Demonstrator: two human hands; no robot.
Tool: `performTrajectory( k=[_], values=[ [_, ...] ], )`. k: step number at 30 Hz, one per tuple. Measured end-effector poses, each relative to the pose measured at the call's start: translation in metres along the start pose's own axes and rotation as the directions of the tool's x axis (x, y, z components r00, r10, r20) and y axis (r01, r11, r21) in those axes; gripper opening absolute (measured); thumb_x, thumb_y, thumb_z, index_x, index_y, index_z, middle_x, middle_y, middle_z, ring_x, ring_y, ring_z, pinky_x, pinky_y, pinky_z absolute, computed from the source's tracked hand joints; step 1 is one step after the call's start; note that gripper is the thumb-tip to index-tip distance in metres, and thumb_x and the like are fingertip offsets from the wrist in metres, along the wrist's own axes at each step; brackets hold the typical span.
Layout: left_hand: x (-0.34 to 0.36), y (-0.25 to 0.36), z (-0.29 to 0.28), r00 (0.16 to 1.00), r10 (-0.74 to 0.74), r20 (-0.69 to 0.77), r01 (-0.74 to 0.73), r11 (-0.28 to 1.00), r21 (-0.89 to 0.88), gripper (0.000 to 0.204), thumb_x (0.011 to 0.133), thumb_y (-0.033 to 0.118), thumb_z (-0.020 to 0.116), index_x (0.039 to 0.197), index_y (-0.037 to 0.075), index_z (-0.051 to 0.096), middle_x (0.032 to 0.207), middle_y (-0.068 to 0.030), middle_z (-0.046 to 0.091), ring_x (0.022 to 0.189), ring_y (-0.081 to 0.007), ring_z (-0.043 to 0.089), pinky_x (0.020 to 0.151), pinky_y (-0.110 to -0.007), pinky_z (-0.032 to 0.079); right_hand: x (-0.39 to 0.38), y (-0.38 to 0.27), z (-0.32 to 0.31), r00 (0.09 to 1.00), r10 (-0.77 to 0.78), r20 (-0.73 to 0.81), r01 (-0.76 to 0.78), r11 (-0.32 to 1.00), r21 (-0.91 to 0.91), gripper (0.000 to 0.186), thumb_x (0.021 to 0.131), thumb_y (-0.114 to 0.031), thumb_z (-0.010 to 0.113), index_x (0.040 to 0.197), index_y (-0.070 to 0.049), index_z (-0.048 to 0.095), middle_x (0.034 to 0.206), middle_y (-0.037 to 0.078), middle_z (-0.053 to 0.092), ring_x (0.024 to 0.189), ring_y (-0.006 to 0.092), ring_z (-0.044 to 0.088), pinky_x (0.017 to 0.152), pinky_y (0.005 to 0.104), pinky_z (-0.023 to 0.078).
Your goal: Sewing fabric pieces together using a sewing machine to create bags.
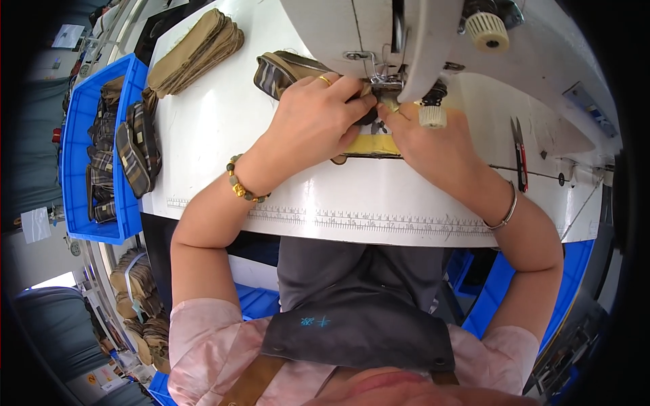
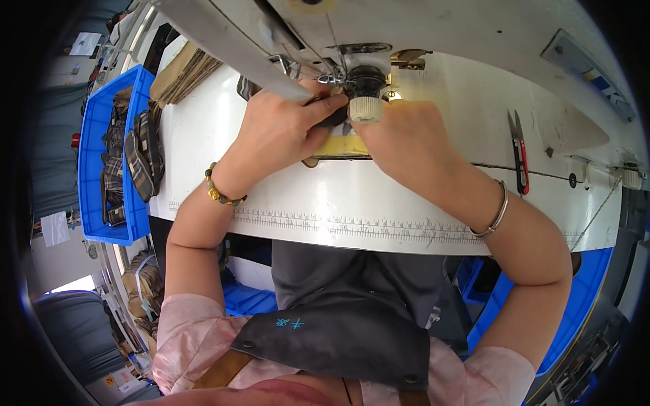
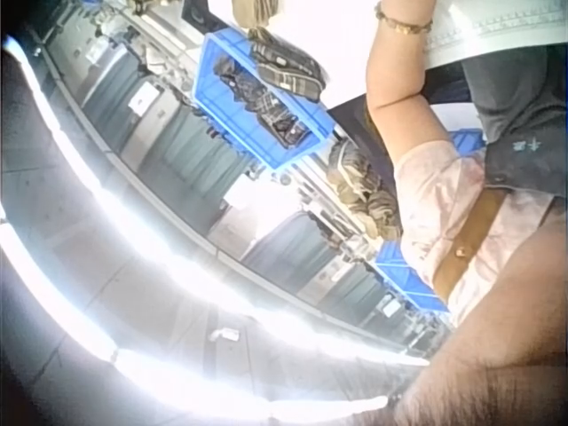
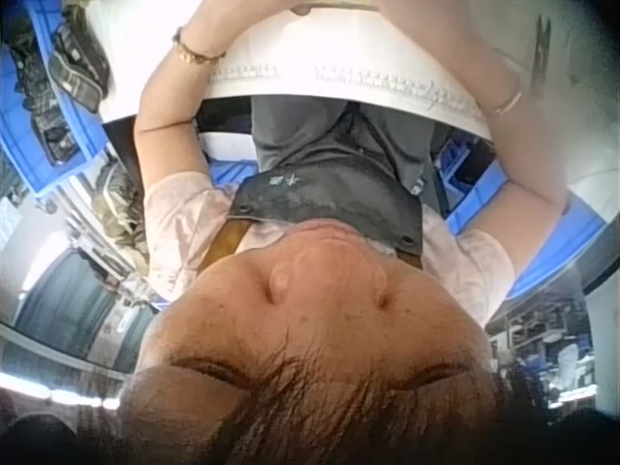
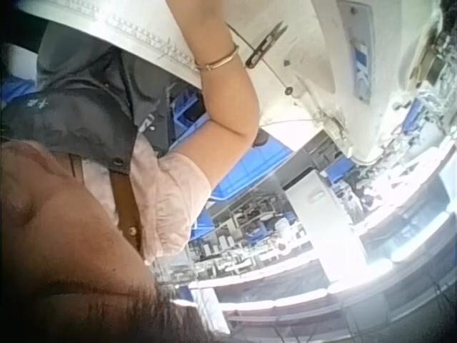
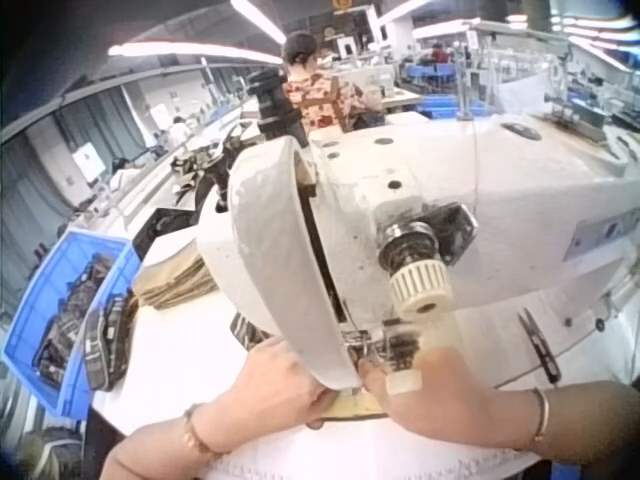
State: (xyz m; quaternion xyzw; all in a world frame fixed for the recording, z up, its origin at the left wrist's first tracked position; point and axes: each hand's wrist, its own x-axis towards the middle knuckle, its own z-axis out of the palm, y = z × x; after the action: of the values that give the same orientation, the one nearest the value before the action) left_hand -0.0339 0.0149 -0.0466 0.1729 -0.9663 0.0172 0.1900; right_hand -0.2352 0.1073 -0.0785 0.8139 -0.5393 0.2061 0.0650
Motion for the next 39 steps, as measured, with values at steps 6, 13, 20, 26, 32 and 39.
performTrajectory(
  k=[6,13,20,26,32,39],
  values=[
    [0.000,-0.001,0.002,1.000,-0.025,0.009,0.025,1.000,0.003,0.033,0.070,0.013,0.075,0.104,0.010,0.075,0.098,-0.0008,0.063,0.092,-0.0209,0.064,0.078,-0.034,0.053,-0.001,0.002,0.000,1.000,-0.008,-0.015,0.008,1.000,-0.021,0.008,0.083,-0.014,0.067,0.086,-0.009,0.073,0.067,0.008,0.063,0.062,0.0257,0.067,0.053,0.0388,0.051],
    [-0.006,0.006,-0.006,0.989,0.109,-0.102,-0.095,0.986,0.137,0.028,0.071,0.014,0.074,0.099,0.009,0.076,0.091,0.0014,0.062,0.094,-0.0180,0.059,0.079,-0.031,0.051,0.000,0.004,-0.003,1.000,-0.011,0.011,0.011,1.000,-0.005,0.010,0.084,-0.017,0.069,0.080,-0.009,0.073,0.069,0.008,0.061,0.063,0.0244,0.067,0.053,0.0373,0.050],
    [-0.009,0.019,0.000,0.991,0.125,-0.056,-0.104,0.954,0.282,0.019,0.074,0.012,0.067,0.091,0.004,0.072,0.079,0.0002,0.057,0.082,-0.0164,0.057,0.062,-0.027,0.047,-0.002,0.004,-0.003,0.999,-0.008,0.044,0.009,1.000,-0.017,0.010,0.084,-0.018,0.070,0.079,-0.011,0.075,0.065,0.006,0.061,0.061,0.0229,0.066,0.052,0.0365,0.049],
    [-0.010,0.018,0.001,0.989,0.136,-0.053,-0.118,0.959,0.257,0.019,0.076,0.013,0.066,0.091,0.004,0.072,0.080,0.0001,0.058,0.084,-0.0168,0.057,0.064,-0.027,0.047,0.000,0.003,-0.004,0.999,0.002,-0.042,-0.006,0.997,-0.078,0.012,0.083,-0.015,0.069,0.089,-0.011,0.079,0.064,0.005,0.062,0.058,0.0229,0.065,0.049,0.0366,0.049],
    [-0.010,0.014,-0.002,0.995,0.092,-0.038,-0.084,0.982,0.168,0.017,0.077,0.013,0.066,0.091,0.007,0.073,0.081,0.0004,0.059,0.086,-0.0177,0.058,0.069,-0.029,0.049,-0.017,0.018,0.013,0.991,-0.031,-0.130,-0.009,0.955,-0.295,0.027,0.084,-0.019,0.074,0.111,-0.020,0.074,0.075,-0.010,0.063,0.055,0.0104,0.053,0.058,0.0296,0.040],
    [-0.008,0.013,-0.005,0.998,0.054,-0.035,-0.051,0.995,0.084,0.016,0.079,0.013,0.067,0.092,0.008,0.074,0.085,0.0000,0.059,0.088,-0.0197,0.058,0.074,-0.030,0.051,-0.019,0.015,0.012,0.991,-0.006,-0.137,-0.038,0.949,-0.314,0.040,0.083,-0.021,0.075,0.122,-0.025,0.071,0.076,-0.011,0.060,0.055,0.0127,0.046,0.067,0.0331,0.042]
  ],
)
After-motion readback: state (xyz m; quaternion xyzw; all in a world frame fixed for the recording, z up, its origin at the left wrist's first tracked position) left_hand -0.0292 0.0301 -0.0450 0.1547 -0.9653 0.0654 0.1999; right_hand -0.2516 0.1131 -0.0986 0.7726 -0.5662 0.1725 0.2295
